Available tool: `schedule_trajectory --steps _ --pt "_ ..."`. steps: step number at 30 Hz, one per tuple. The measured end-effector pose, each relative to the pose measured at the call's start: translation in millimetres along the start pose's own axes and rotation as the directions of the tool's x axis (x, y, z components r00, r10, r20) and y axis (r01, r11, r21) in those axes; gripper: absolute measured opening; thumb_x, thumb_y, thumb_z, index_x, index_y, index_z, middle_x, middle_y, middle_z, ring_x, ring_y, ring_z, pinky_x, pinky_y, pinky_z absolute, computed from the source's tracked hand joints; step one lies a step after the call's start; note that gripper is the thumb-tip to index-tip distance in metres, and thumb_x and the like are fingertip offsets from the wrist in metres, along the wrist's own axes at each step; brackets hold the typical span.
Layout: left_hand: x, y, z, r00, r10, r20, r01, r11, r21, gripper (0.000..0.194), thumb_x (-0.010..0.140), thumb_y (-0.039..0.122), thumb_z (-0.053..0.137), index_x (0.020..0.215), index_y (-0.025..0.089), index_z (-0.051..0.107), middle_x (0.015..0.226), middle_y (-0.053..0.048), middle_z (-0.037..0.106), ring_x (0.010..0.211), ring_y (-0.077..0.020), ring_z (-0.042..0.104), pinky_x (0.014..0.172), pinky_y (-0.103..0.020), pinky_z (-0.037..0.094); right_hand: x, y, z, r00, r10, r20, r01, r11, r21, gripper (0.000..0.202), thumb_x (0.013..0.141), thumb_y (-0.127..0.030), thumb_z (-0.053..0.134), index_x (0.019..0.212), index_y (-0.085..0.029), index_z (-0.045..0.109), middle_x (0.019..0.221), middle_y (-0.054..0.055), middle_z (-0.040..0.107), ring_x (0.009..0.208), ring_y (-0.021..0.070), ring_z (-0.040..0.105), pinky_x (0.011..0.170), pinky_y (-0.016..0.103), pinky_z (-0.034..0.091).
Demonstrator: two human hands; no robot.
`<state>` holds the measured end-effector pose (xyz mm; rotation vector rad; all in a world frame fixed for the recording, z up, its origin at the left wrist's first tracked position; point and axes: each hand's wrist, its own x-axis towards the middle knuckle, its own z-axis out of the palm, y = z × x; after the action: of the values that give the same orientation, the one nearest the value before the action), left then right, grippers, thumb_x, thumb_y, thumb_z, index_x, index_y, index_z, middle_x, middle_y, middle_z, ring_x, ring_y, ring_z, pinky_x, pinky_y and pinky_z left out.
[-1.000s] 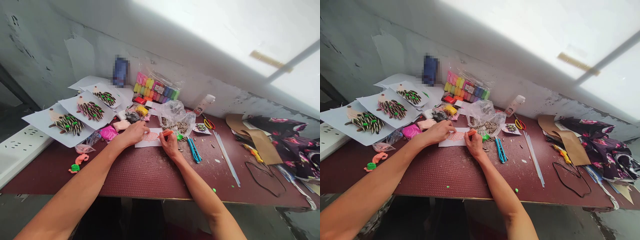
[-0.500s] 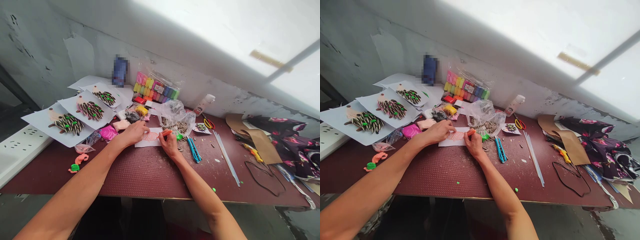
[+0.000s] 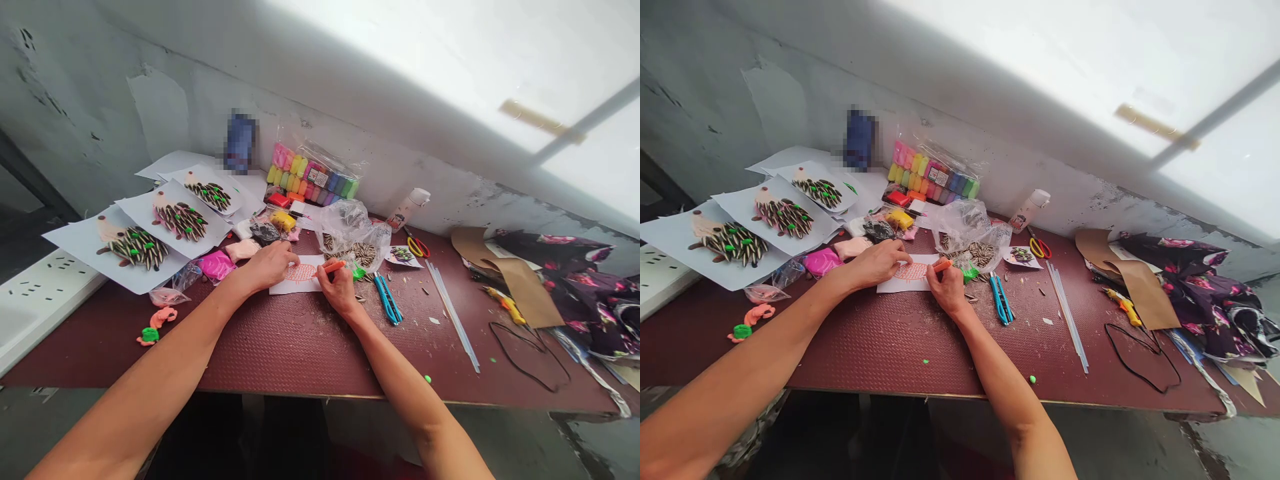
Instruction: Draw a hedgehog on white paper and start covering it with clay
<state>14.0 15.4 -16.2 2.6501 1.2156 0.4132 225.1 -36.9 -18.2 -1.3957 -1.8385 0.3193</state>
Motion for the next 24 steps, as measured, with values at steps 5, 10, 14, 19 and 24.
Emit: schedule_trajectory --steps 5,10,14,19,24 --pt "-0.2 -0.4 -0.5 1.0 0.005 -0.001 -0.005 1.0 -0.01 0.037 0.09 0.012 0.048 0.112 0.023 0.075 0.101 -0.009 0.064 0.098 -0.0225 0.058 0.09 -0.035 0.048 0.0 0.9 0.1 1.0 -0.019 0.021 0.019 1.0 -0.016 0.028 0.091 -0.039 0.049 0.068 -0.023 0.051 0.061 0.0 0.057 0.053 0.014 0.052 0.056 0.026 0.04" --pt "0.2 2.0 -1.9 1.0 -0.01 0.008 0.01 1.0 -0.012 0.037 0.09 0.01 0.048 0.111 0.023 0.076 0.102 -0.009 0.064 0.099 -0.0242 0.059 0.089 -0.036 0.048 -0.1 0.8 0.0 0.999 -0.023 0.028 0.024 0.999 -0.037 0.028 0.091 -0.04 0.049 0.068 -0.024 0.05 0.062 0.001 0.058 0.055 0.0145 0.053 0.059 0.027 0.041" --pt "0.2 3.8 -2.4 1.0 -0.022 0.013 0.022 1.0 0.002 0.038 0.089 0.009 0.049 0.111 0.023 0.076 0.103 -0.009 0.064 0.101 -0.0242 0.06 0.091 -0.036 0.048 0.4 0.0 0.1 0.999 -0.016 0.027 0.018 0.999 -0.046 0.028 0.091 -0.039 0.048 0.068 -0.024 0.048 0.061 0.0 0.057 0.054 0.0142 0.051 0.058 0.027 0.039" --pt "-0.1 3.8 -1.8 1.0 -0.015 0.003 0.014 1.0 0.015 0.038 0.09 0.01 0.049 0.112 0.024 0.076 0.104 -0.009 0.064 0.101 -0.0234 0.06 0.091 -0.035 0.048 0.3 -0.6 -0.3 1.0 -0.004 0.023 0.005 0.999 -0.047 0.027 0.09 -0.038 0.05 0.067 -0.024 0.047 0.059 -0.001 0.055 0.053 0.0138 0.05 0.058 0.027 0.04" --pt "-0.4 3.8 -1.9 1.0 -0.014 0.011 0.014 1.0 0.026 0.039 0.09 0.009 0.048 0.113 0.023 0.076 0.106 -0.009 0.064 0.102 -0.0239 0.06 0.091 -0.035 0.047 -0.8 -1.4 -1.6 1.0 0.002 0.029 -0.003 1.0 0.013 0.028 0.091 -0.039 0.05 0.067 -0.023 0.049 0.06 -0.001 0.055 0.054 0.0136 0.052 0.056 0.026 0.04"
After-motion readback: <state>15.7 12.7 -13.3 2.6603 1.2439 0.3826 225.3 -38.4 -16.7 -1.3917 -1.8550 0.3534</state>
